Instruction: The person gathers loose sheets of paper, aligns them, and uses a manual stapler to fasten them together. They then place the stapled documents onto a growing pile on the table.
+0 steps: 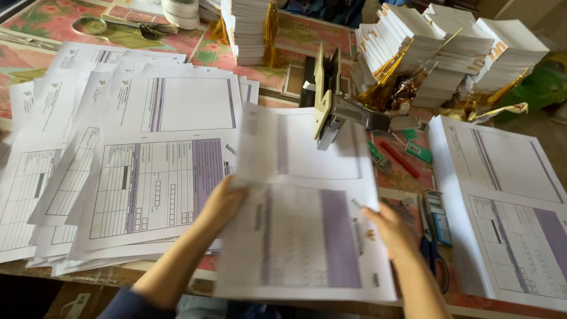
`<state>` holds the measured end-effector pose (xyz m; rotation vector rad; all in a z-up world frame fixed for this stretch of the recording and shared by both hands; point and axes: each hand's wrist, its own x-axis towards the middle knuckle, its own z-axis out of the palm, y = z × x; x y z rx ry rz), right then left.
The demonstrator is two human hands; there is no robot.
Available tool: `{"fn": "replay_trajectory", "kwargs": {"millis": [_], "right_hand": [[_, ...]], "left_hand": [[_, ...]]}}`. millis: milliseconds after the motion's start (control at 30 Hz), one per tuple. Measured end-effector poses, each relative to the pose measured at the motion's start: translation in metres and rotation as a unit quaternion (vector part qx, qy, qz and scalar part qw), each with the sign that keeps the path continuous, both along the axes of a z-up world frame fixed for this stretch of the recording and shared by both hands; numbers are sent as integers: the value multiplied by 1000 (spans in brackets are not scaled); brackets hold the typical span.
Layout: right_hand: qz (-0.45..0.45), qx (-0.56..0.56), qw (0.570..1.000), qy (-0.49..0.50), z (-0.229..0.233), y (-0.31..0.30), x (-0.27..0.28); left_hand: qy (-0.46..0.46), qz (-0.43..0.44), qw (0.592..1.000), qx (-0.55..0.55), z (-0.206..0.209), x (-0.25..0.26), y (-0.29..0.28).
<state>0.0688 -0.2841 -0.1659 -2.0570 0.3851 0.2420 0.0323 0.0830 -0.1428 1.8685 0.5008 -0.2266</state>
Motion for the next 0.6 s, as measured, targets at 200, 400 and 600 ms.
{"fn": "replay_trajectory", "kwargs": {"millis": [200, 400, 600], "right_hand": [[-65, 174, 980, -74, -53, -112, 62], [-81, 159, 981, -77, -64, -104, 67], [-82, 164, 979, -86, -85, -132, 78]], "left_hand": [[-63, -20, 997, 37, -88, 112, -71], [-51, 13, 999, 12, -63, 109, -78], [-44, 17, 999, 2, -42, 102, -76]]}}
